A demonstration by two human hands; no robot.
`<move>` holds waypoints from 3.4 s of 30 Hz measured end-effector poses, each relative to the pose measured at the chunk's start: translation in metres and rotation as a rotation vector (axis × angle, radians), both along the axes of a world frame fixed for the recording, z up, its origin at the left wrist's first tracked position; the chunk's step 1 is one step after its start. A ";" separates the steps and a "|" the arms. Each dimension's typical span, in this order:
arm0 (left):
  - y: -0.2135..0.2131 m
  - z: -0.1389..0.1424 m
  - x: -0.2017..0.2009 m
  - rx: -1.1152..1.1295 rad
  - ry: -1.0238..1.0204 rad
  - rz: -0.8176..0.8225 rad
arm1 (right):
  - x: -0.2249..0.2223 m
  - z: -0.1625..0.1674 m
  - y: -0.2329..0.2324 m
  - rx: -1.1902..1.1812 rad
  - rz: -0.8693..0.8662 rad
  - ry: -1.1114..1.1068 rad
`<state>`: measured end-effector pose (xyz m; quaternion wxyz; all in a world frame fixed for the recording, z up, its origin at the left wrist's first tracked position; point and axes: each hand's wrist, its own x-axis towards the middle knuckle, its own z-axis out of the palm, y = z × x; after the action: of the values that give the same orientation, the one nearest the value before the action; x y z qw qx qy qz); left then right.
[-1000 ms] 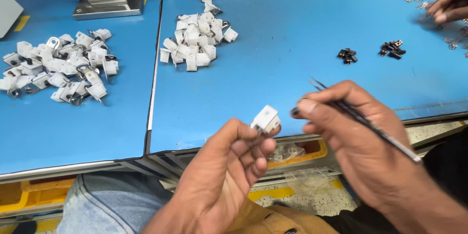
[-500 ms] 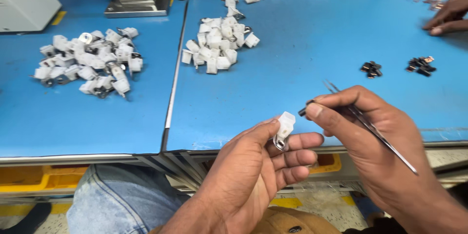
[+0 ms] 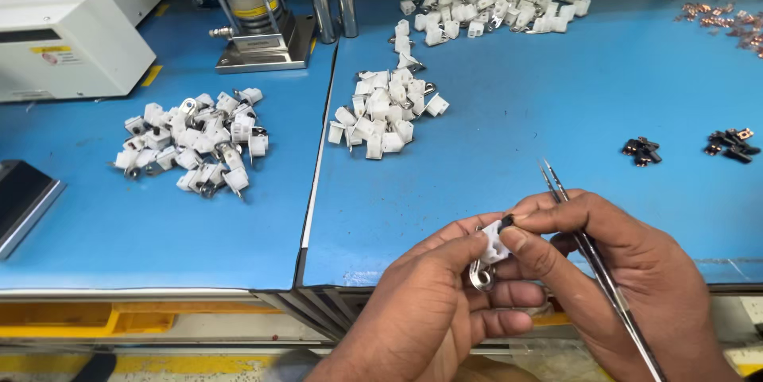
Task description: The person picks up white plastic connector housings one at a time from the workbench and uses tweezers to insert small metal contacts into each housing, then sets the assembled part aside and repeats the cycle with the next housing and contact.
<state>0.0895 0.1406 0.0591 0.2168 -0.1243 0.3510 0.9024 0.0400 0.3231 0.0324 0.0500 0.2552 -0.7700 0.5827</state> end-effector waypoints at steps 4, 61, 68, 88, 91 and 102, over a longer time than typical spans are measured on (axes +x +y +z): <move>-0.006 -0.002 -0.008 -0.056 -0.056 -0.041 | 0.004 0.002 -0.001 0.183 -0.030 0.027; -0.148 0.021 -0.035 -1.427 0.361 -0.616 | 0.025 0.079 -0.130 -0.211 -0.193 -0.706; -0.322 0.015 -0.131 -2.250 0.329 -0.166 | 0.008 0.067 -0.124 -0.045 -0.422 -0.744; -0.130 0.051 -0.165 -2.194 0.264 -0.193 | -0.158 0.018 0.102 0.843 -0.627 -0.191; -0.121 0.060 -0.162 -1.874 0.352 0.104 | -0.174 0.006 0.114 0.798 -0.513 -0.222; -0.015 -0.003 -0.123 -0.274 -0.201 0.172 | -0.107 -0.012 0.032 0.468 -0.326 -0.093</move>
<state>-0.0336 0.1253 0.0558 0.1540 -0.2718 0.4350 0.8445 -0.0669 0.3547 0.0205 0.0474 0.1057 -0.9159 0.3844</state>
